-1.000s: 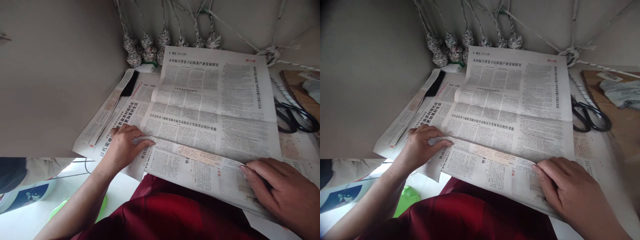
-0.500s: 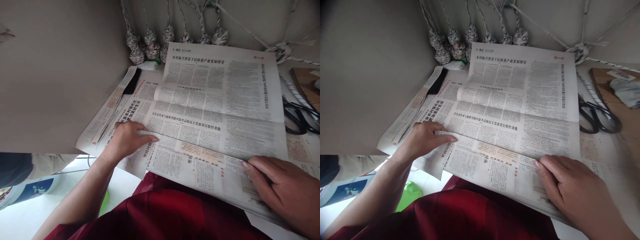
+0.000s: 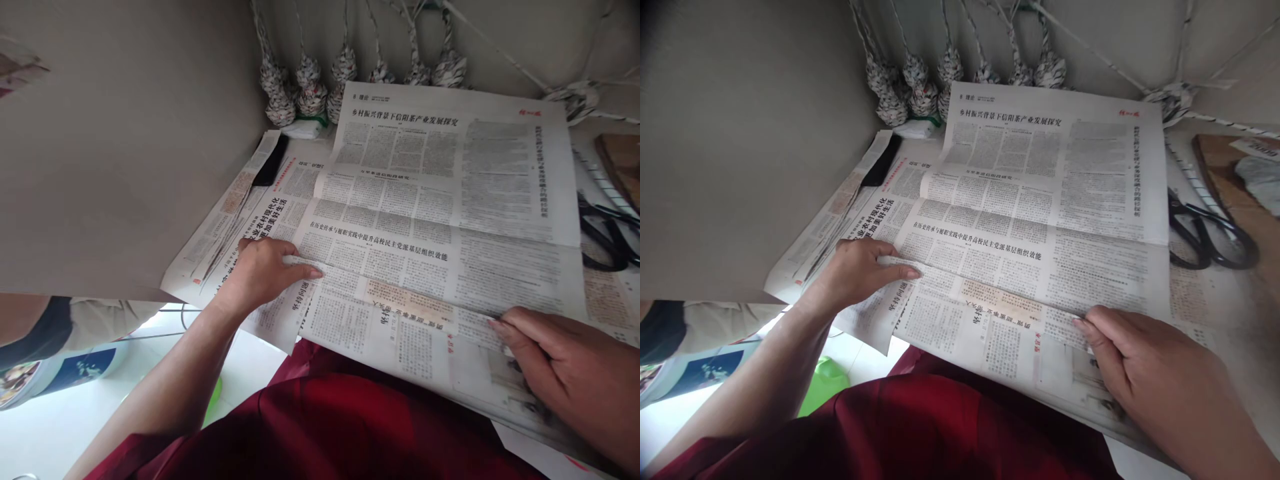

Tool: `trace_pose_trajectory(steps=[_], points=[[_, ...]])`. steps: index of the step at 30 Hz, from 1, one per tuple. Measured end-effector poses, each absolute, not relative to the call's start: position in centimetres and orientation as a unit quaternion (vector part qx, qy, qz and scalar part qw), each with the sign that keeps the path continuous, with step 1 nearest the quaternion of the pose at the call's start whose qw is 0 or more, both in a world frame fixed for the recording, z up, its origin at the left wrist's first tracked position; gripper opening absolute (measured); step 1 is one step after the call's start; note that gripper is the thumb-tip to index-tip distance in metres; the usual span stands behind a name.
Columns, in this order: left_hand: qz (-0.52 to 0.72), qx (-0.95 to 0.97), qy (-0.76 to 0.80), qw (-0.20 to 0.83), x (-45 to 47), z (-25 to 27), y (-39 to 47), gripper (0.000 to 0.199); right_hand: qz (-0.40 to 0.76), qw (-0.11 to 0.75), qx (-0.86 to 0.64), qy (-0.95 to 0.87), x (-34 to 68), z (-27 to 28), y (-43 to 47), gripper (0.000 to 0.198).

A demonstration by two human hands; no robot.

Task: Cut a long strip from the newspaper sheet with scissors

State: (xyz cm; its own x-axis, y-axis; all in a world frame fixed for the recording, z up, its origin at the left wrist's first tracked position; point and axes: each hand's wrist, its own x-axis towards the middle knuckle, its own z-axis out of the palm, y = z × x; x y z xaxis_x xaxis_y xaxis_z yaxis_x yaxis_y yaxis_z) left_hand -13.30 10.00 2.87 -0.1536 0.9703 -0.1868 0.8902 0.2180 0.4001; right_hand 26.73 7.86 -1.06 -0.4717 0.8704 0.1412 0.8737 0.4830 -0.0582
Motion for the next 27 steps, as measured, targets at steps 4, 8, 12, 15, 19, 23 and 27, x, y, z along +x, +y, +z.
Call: trace_pose_trajectory(steps=[4, 8, 12, 15, 19, 23, 27], points=[[0.104, 0.616, 0.756, 0.199, -13.26, 2.74, 10.10, 0.044, -0.040, 0.079, -0.502, -0.860, 26.64, -0.92, 8.09, 0.049], [0.099, 0.628, 0.750, 0.184, -13.30, 2.64, 10.09, 0.043, -0.046, 0.084, -0.493, -0.865, 26.58, -0.92, 8.29, 0.051], [0.096, 0.625, 0.749, 0.197, -13.24, 2.88, 10.08, 0.043, -0.051, 0.083, -0.493, -0.865, 26.73, -1.06, 8.34, 0.050], [0.091, 0.626, 0.748, 0.204, -13.18, 3.04, 10.09, 0.044, -0.052, 0.079, -0.488, -0.868, 26.76, -0.96, 8.37, 0.050], [0.079, 0.619, 0.752, 0.213, -13.10, 3.24, 10.08, 0.046, -0.063, 0.086, -0.477, -0.872, 26.61, -0.81, 8.48, 0.050], [0.081, 0.624, 0.752, 0.196, -13.02, 3.36, 9.99, 0.046, -0.052, 0.082, -0.475, -0.874, 26.62, -0.97, 8.61, 0.050], [0.076, 0.635, 0.750, 0.171, -13.04, 3.08, 9.77, 0.048, -0.028, 0.084, -0.484, -0.871, 27.03, -1.50, 8.66, 0.051]])
